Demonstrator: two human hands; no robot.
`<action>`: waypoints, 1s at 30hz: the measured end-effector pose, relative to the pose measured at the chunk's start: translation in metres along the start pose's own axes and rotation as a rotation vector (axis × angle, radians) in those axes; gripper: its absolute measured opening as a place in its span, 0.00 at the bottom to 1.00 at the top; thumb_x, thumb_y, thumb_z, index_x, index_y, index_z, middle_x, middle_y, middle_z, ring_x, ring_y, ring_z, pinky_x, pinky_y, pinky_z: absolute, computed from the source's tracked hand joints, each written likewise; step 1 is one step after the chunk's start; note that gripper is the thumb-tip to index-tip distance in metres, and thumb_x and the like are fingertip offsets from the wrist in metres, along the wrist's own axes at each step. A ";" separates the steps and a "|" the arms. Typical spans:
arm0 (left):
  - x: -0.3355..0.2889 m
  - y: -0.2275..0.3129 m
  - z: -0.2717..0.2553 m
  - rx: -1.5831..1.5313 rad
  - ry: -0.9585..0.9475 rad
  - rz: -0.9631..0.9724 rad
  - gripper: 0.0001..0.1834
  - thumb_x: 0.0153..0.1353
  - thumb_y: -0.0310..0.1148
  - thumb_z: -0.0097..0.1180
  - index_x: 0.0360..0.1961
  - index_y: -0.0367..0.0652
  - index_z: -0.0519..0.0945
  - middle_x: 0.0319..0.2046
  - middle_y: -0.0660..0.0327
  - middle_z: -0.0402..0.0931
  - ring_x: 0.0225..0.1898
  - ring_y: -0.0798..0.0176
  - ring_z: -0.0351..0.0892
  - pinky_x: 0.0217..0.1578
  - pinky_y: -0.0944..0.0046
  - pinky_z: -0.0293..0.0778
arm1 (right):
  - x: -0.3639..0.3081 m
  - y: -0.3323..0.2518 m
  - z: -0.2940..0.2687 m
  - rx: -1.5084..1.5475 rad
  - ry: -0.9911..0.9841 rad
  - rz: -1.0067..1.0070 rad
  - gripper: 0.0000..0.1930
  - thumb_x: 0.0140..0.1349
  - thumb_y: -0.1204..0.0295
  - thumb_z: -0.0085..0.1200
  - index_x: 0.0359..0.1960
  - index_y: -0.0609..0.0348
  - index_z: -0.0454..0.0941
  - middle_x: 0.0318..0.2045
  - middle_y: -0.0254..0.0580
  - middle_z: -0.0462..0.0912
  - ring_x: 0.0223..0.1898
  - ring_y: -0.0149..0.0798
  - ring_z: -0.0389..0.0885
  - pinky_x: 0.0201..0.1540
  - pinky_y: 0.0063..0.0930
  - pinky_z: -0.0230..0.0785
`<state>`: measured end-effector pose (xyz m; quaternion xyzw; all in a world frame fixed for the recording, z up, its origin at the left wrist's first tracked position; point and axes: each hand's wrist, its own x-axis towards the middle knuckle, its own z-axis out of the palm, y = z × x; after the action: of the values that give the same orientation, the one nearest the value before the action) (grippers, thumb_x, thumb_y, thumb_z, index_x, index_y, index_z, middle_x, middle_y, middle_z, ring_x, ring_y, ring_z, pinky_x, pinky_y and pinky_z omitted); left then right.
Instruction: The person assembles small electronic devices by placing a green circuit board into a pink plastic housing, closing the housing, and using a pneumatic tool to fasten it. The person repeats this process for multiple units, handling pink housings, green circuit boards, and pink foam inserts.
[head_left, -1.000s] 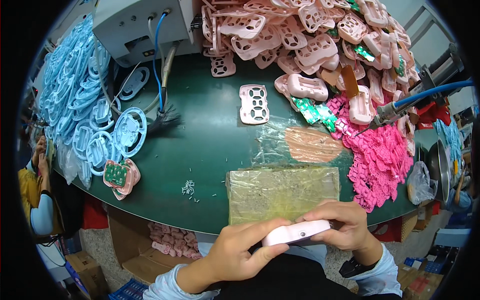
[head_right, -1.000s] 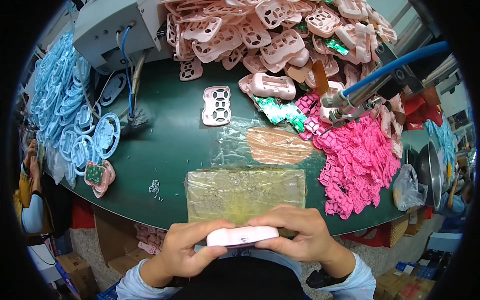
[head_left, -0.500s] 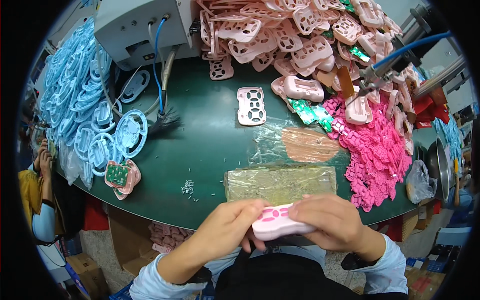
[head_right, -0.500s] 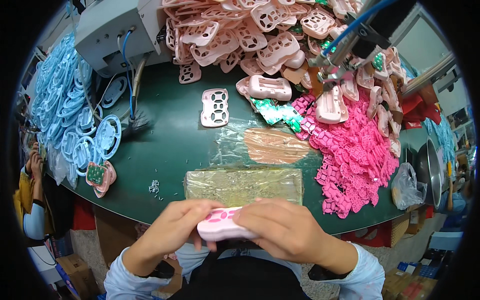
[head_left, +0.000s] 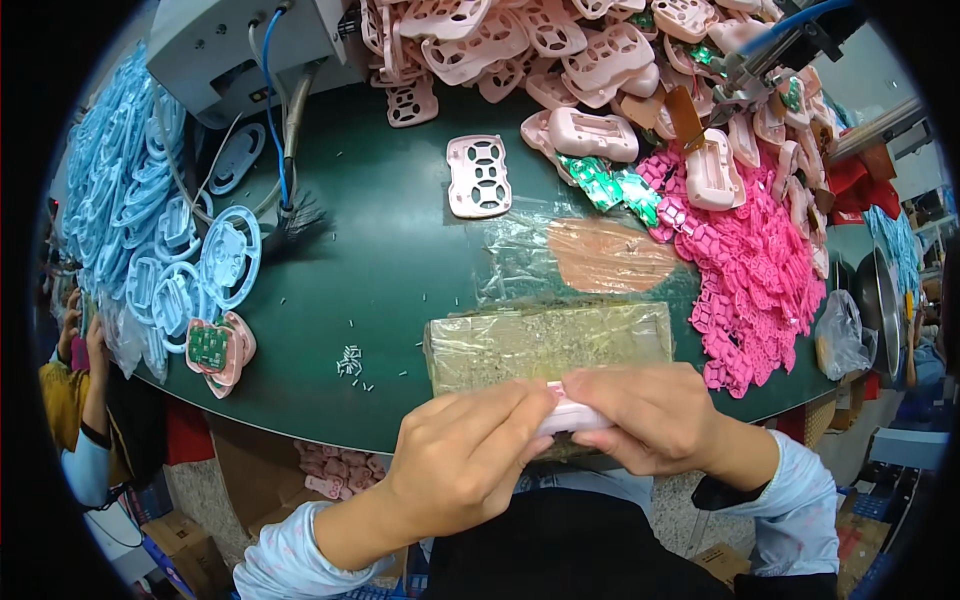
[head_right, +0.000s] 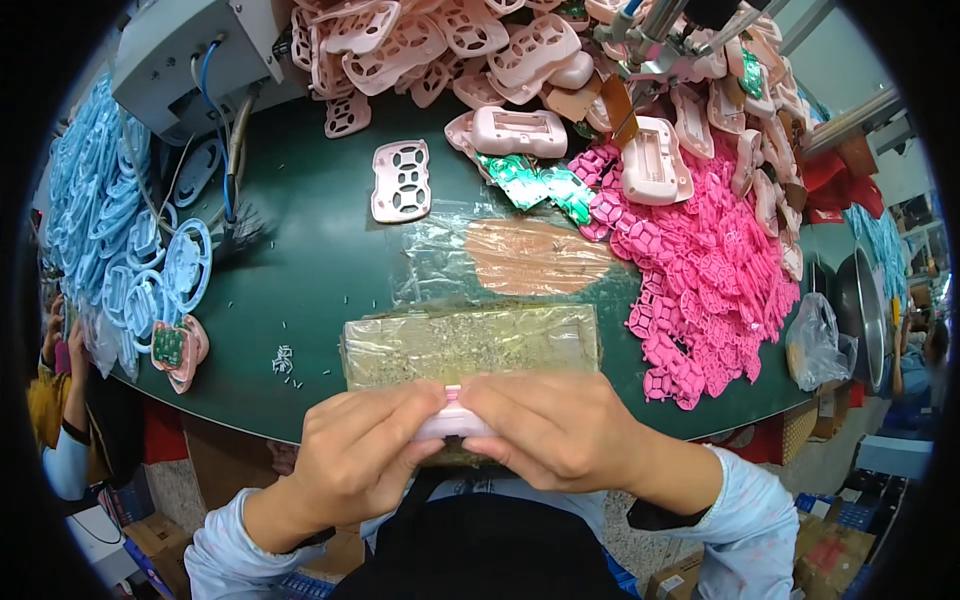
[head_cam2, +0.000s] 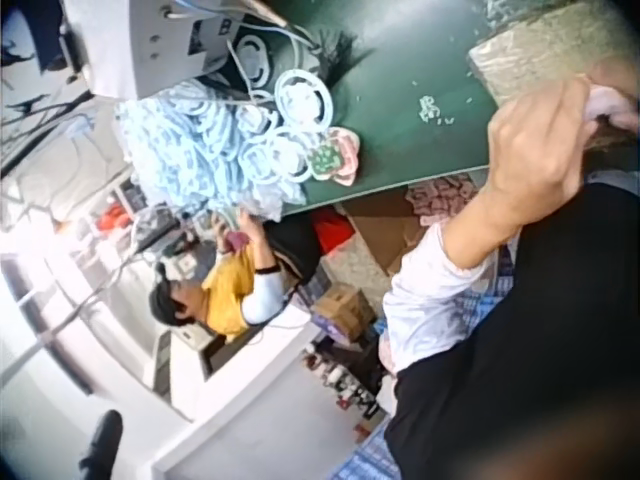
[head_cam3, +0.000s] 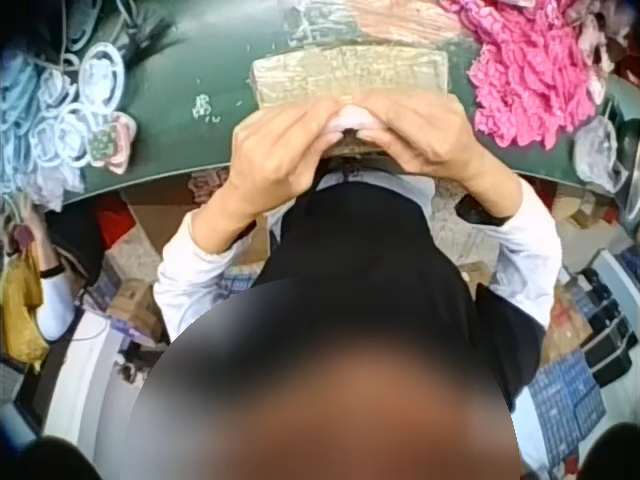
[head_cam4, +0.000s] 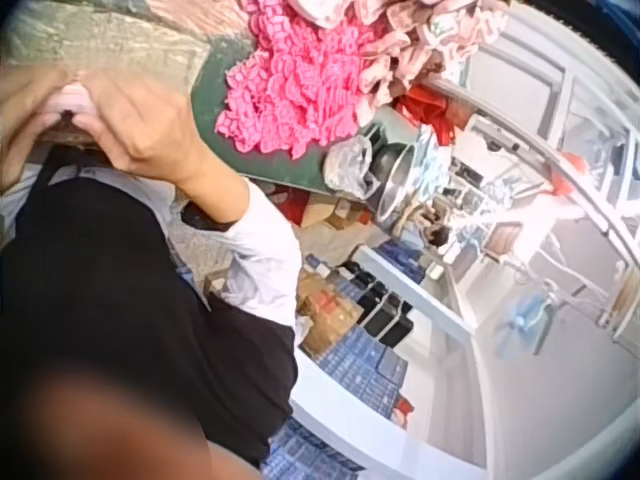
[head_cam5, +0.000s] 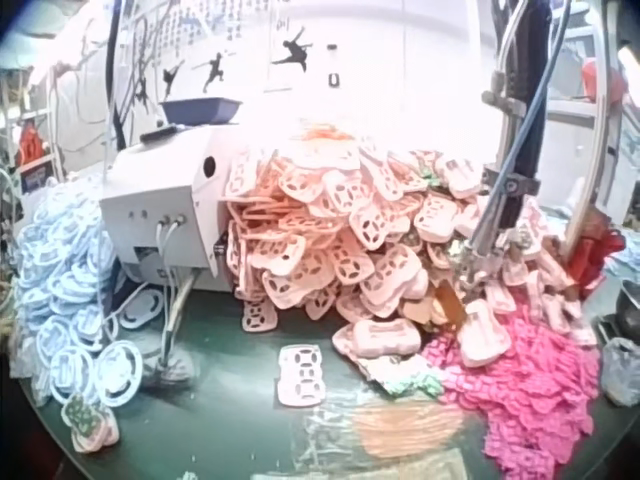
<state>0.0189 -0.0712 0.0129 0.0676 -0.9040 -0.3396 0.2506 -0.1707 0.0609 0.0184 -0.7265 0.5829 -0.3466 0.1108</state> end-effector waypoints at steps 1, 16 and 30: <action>0.000 -0.001 0.001 -0.003 0.009 0.003 0.20 0.51 0.29 0.66 0.46 0.35 0.78 0.38 0.52 0.82 0.34 0.52 0.83 0.33 0.60 0.77 | 0.001 0.002 -0.001 0.002 -0.005 -0.006 0.19 0.54 0.68 0.66 0.45 0.64 0.78 0.39 0.47 0.84 0.35 0.46 0.85 0.37 0.33 0.79; 0.000 0.004 -0.001 0.060 0.006 0.009 0.17 0.51 0.27 0.64 0.43 0.32 0.78 0.33 0.52 0.81 0.30 0.51 0.83 0.30 0.60 0.77 | 0.012 -0.016 -0.001 -0.092 0.014 -0.054 0.17 0.54 0.75 0.63 0.45 0.65 0.78 0.38 0.49 0.81 0.33 0.48 0.82 0.34 0.34 0.76; 0.024 -0.007 -0.015 -0.088 -0.222 -0.249 0.21 0.56 0.35 0.64 0.49 0.35 0.77 0.47 0.50 0.75 0.48 0.48 0.75 0.47 0.54 0.72 | 0.091 0.024 -0.175 -0.183 0.769 0.134 0.30 0.68 0.57 0.50 0.62 0.70 0.65 0.53 0.54 0.76 0.56 0.44 0.76 0.63 0.40 0.65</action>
<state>0.0052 -0.0923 0.0274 0.1303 -0.8950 -0.4128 0.1080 -0.2921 0.0127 0.1674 -0.5111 0.6565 -0.5318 -0.1581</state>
